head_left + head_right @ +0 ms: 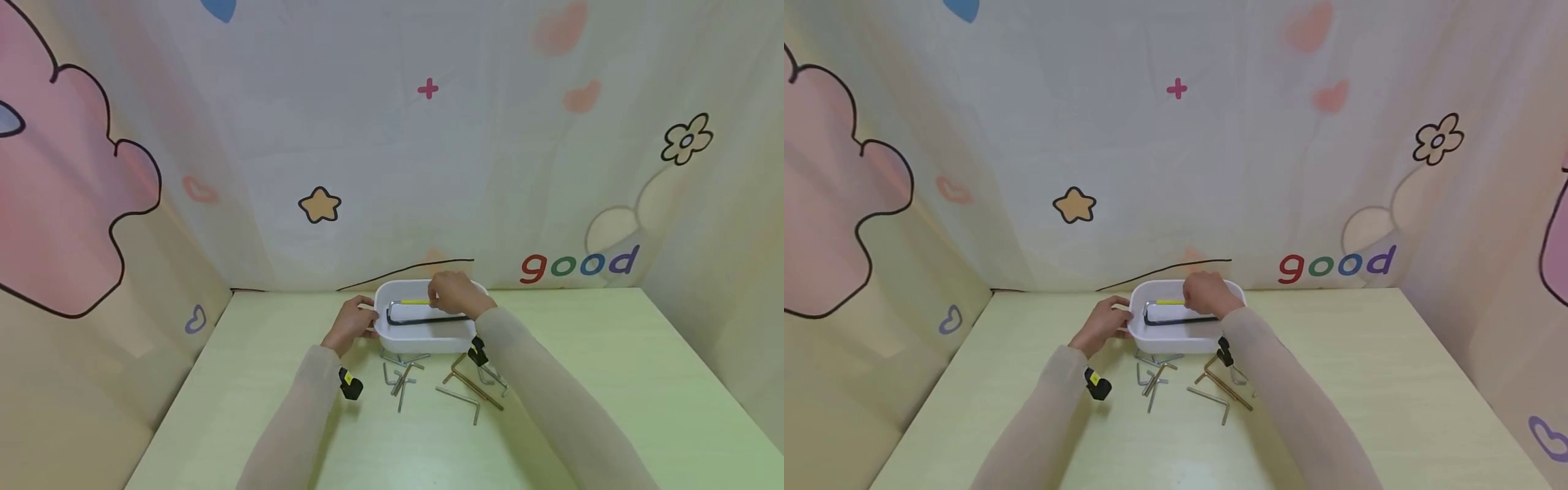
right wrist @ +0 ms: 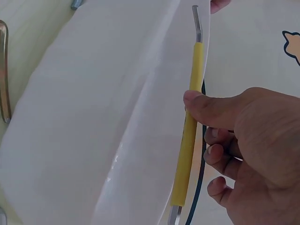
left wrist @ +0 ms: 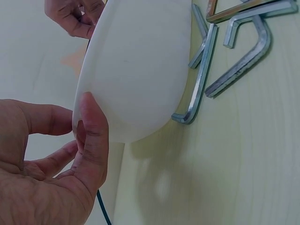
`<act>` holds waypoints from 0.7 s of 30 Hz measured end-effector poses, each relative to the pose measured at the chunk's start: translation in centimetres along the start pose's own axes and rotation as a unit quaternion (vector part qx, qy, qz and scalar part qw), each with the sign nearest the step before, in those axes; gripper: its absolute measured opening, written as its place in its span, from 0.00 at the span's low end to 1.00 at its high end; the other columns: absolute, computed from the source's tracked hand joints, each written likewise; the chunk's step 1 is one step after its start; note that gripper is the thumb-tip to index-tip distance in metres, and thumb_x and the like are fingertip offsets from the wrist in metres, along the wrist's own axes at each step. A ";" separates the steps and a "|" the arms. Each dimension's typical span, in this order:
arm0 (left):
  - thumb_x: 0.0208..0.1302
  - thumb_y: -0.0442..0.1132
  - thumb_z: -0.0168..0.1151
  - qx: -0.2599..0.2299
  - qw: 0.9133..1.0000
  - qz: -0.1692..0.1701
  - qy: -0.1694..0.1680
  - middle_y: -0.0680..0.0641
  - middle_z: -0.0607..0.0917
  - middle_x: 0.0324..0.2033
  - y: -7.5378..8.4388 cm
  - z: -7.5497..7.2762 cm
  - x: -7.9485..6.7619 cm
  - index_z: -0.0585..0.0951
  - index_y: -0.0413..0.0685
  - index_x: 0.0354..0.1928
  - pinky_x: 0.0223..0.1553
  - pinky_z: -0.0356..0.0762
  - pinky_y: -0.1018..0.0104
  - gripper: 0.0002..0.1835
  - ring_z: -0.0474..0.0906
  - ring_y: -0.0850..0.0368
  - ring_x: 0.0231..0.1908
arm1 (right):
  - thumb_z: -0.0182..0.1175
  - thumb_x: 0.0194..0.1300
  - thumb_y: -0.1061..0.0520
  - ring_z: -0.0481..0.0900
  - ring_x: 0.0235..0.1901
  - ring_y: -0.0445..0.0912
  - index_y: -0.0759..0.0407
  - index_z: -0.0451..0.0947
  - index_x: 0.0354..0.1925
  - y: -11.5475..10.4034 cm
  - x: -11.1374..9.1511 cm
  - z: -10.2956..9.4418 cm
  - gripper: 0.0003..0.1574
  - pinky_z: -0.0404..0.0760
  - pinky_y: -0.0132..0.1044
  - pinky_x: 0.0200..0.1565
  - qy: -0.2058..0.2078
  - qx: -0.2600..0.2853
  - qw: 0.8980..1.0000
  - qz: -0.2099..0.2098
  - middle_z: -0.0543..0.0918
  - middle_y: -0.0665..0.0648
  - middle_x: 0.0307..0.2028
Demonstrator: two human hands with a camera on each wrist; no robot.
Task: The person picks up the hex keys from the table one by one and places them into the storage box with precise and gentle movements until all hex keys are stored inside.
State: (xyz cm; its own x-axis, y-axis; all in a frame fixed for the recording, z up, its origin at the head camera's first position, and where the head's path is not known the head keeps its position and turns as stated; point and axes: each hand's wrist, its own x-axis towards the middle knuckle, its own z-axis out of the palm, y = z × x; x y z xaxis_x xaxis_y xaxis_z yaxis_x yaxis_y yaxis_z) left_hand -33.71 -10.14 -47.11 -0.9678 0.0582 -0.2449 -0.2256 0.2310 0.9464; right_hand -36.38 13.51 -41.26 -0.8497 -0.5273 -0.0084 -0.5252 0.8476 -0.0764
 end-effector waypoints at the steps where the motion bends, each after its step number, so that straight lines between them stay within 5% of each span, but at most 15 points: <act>1: 0.65 0.33 0.56 0.001 1.000 -0.001 0.000 0.37 0.82 0.45 0.0 0.0 0.0 0.73 0.42 0.59 0.30 0.85 0.69 0.20 0.82 0.53 0.36 | 0.65 0.64 0.55 0.82 0.46 0.52 0.53 0.86 0.34 0.0 0.1 0.0 0.05 0.78 0.57 0.53 -0.008 -0.002 1.000 0.000 0.87 0.53 0.41; 8: 0.66 0.33 0.56 0.004 1.000 -0.003 -0.003 0.38 0.82 0.44 0.1 -0.1 -0.2 0.72 0.42 0.61 0.30 0.85 0.69 0.21 0.82 0.54 0.35 | 0.63 0.65 0.56 0.81 0.46 0.51 0.54 0.86 0.35 0.2 1.0 0.0 0.05 0.78 0.53 0.55 -0.045 0.024 0.999 0.013 0.87 0.54 0.42; 21: 0.66 0.33 0.56 0.013 1.000 -0.003 0.001 0.38 0.81 0.44 0.1 0.0 -0.1 0.71 0.40 0.62 0.29 0.85 0.69 0.22 0.82 0.53 0.36 | 0.66 0.61 0.57 0.81 0.40 0.49 0.58 0.86 0.34 0.4 1.1 1.0 0.05 0.81 0.45 0.49 -0.044 0.035 0.998 0.007 0.87 0.55 0.37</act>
State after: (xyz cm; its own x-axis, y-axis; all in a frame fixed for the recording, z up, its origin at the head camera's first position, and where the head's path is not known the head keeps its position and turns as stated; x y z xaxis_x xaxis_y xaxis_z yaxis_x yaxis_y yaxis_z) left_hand -33.61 -10.13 -46.97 -0.9668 0.0540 -0.2497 -0.2283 0.2557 0.9394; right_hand -37.50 13.23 -42.25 -0.8478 -0.5212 -0.0977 -0.5059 0.8503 -0.1452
